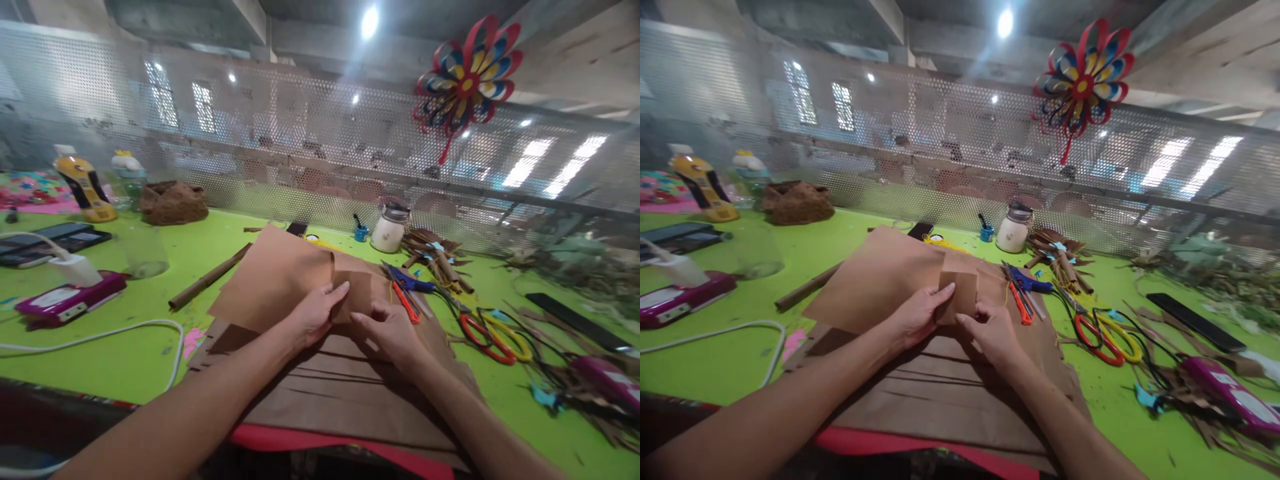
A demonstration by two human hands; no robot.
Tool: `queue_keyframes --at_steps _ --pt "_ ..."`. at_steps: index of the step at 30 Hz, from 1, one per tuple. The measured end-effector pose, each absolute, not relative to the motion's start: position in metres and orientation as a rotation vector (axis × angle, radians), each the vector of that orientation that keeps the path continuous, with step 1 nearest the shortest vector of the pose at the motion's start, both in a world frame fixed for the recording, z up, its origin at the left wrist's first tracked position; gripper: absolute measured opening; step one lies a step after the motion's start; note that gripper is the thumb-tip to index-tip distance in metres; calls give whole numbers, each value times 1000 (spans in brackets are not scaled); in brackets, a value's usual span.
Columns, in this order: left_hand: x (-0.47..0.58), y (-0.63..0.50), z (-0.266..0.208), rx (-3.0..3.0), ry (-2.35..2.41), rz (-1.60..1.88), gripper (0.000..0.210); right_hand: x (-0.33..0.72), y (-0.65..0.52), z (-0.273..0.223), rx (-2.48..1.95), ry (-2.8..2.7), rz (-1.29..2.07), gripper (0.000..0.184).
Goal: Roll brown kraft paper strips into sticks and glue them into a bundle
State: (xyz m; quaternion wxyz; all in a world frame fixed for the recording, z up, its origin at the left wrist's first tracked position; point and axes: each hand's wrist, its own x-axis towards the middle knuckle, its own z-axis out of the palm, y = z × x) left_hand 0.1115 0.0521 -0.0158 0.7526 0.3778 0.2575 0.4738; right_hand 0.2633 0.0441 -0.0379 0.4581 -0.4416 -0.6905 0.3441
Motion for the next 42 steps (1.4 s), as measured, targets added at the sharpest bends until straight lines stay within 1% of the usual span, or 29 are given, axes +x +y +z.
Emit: queue_keyframes --at_steps 3,7,13,16,19,23,28,34,39,42 --pt "113 51 -15 839 574 1068 32 263 44 -36 -1039 -1692 929 17" --pt "113 51 -16 853 580 1092 34 263 42 -36 -1092 -1640 914 20" --pt "111 54 -16 859 601 1119 34 260 39 -37 -1209 -1526 936 32" --pt "110 54 -15 847 620 1126 33 259 38 -32 -1181 -1377 944 32" --pt "111 54 -15 850 595 1090 34 258 36 -27 -1124 -1304 1094 37" --pt "111 53 -17 932 538 1013 37 258 34 -29 -1051 -1422 1361 33" --pt "112 53 -17 921 520 1019 35 259 33 -35 -1090 -1346 1468 31" --pt "110 55 -14 846 535 1052 34 258 33 -40 -1130 -1342 1412 29" --pt "109 58 -15 794 565 1097 26 256 32 -39 -1171 -1340 1405 27" --pt "110 58 -16 812 566 1107 25 255 31 -36 -1190 -1365 1383 26"
